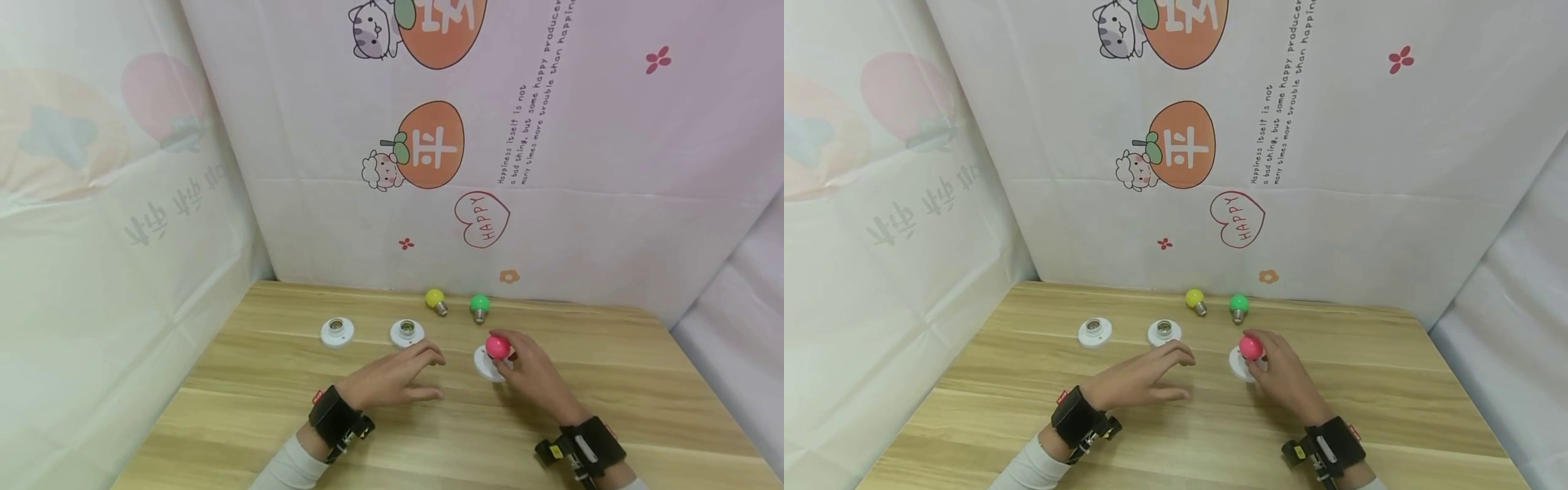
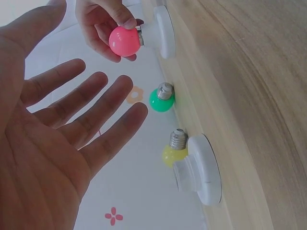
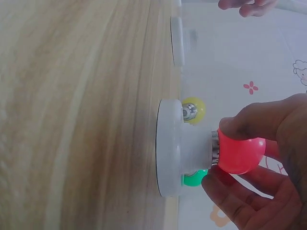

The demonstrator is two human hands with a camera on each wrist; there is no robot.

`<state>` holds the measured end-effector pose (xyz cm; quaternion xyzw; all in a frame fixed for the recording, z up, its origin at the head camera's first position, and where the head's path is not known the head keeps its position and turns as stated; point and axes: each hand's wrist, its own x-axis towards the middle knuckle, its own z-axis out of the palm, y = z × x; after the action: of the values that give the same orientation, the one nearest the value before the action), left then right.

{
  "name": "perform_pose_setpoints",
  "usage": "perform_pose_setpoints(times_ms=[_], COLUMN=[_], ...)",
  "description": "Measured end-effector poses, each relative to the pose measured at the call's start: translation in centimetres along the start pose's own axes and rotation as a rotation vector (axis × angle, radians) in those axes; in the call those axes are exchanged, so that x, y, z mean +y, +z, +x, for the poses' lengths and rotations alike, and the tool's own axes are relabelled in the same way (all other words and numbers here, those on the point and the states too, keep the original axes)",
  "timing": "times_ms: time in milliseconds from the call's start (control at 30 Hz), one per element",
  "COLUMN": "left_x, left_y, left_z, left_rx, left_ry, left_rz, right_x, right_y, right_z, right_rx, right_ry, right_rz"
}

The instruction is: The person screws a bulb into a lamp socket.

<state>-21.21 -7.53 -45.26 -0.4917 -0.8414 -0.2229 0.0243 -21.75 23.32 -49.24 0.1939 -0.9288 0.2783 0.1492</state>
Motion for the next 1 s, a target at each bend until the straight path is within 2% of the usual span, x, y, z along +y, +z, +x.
perform_pose_setpoints(times_ms=[267,567,767,1000], left_x=[-0.2,-0.5,-1.2,-2.4], left_y=[0.1,-0.1,-0.2,0.0], left_z=[0.1,0.3,0.4,0.6], left_rx=[0.000,0.017,0.056,0.090], left_ry=[-0.007,-0.023,-0.031,-0.070], left_rz=[0.002,0.047,0.074,0.090], right_x=[0.2,0.1,-0.5,-1.4], right_y=[-0.1,-0.6,-0.5,-0.4], right_z=[-0.1,0.1,0.9,2.1], right_rx=[-0.012,0.040,0.051,0.104], right_ry=[-0.015,-0.077,-0.091,-0.154], right_rz=[-0.011,-0.075,-0.104,-0.134])
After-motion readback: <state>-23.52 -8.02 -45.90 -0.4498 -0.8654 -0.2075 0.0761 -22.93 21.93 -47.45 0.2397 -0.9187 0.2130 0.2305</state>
